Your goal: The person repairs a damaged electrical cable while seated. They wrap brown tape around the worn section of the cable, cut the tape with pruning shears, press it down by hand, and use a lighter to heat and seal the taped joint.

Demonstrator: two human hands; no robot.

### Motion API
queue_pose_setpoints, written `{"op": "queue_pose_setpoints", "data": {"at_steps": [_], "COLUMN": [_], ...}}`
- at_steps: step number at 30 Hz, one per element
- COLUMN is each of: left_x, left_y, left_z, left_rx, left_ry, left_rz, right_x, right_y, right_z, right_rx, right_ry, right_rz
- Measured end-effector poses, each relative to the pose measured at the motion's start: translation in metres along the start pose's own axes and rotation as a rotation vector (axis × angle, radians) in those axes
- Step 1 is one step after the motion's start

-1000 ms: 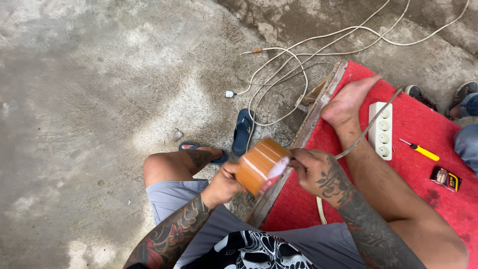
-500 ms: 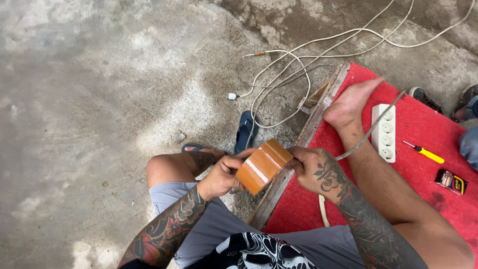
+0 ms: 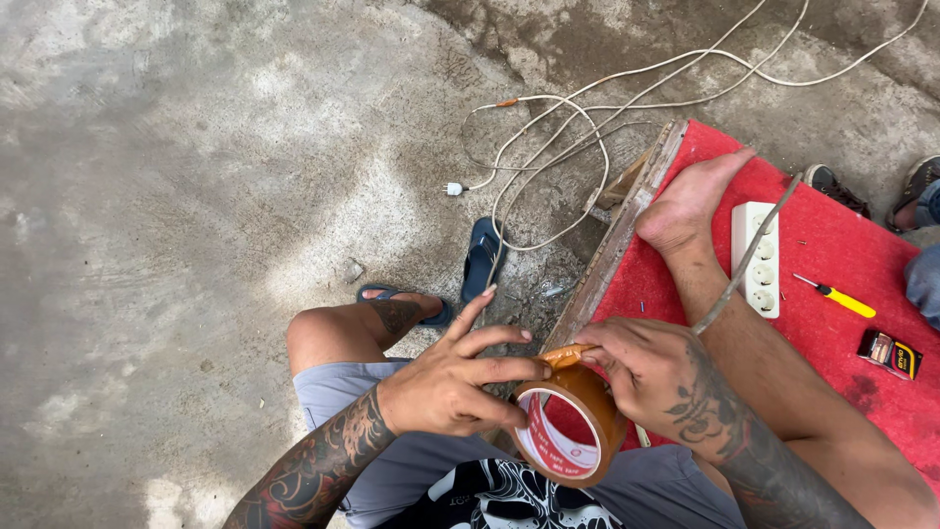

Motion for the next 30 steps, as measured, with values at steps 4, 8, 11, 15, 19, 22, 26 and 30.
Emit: {"op": "queue_pose_setpoints", "data": {"at_steps": [4, 8, 11, 15, 19, 22, 26, 30], "left_x": [-0.006, -0.015, -0.022, -0.028, -0.035, -0.048, -0.064, -0.075], "left_y": [0.008, 0.014, 0.009, -0.002, -0.001, 0.0, 0.003, 0.007], "left_z": [-0.005, -0.008, -0.001, 0.009, 0.009, 0.001, -0.024, -0.038], "left_rx": [0.06, 0.158, 0.308, 0.623, 0.928, 0.824, 0.833, 0.856], "left_ry": [-0.045, 0.137, 0.15, -0.061, -0.032, -0.014, 0.095, 0.167], "left_rz": [-0.101, -0.049, 0.163, 0.285, 0.224, 0.305, 0.448, 0.415], "right_x": [-0.002, -0.009, -0.017, -0.033, -0.048, -0.064, -0.103, -0.157], "right_y": [0.001, -0.003, -0.008, -0.017, -0.026, -0.026, -0.009, 0.002], "right_z": [0.0, 0.004, 0.004, 0.004, 0.009, 0.013, 0.025, 0.062], "right_rx": [0.056, 0.116, 0.105, 0.005, -0.089, -0.031, 0.007, -0.519], "right_ry": [0.056, 0.017, 0.07, 0.037, -0.003, 0.045, 0.134, -0.529], "right_rz": [-0.028, -0.101, -0.124, -0.11, -0.1, 0.031, 0.474, 0.283]}}
Point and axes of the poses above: each hand's wrist, its own y-axis away from the middle knuckle, its own x-axis out of the back of the hand, z = x × y, the point moved 1 cm from there along -y, towards the middle knuckle, and after that the axes turned 4 degrees about -z, right-handed, at the moved point
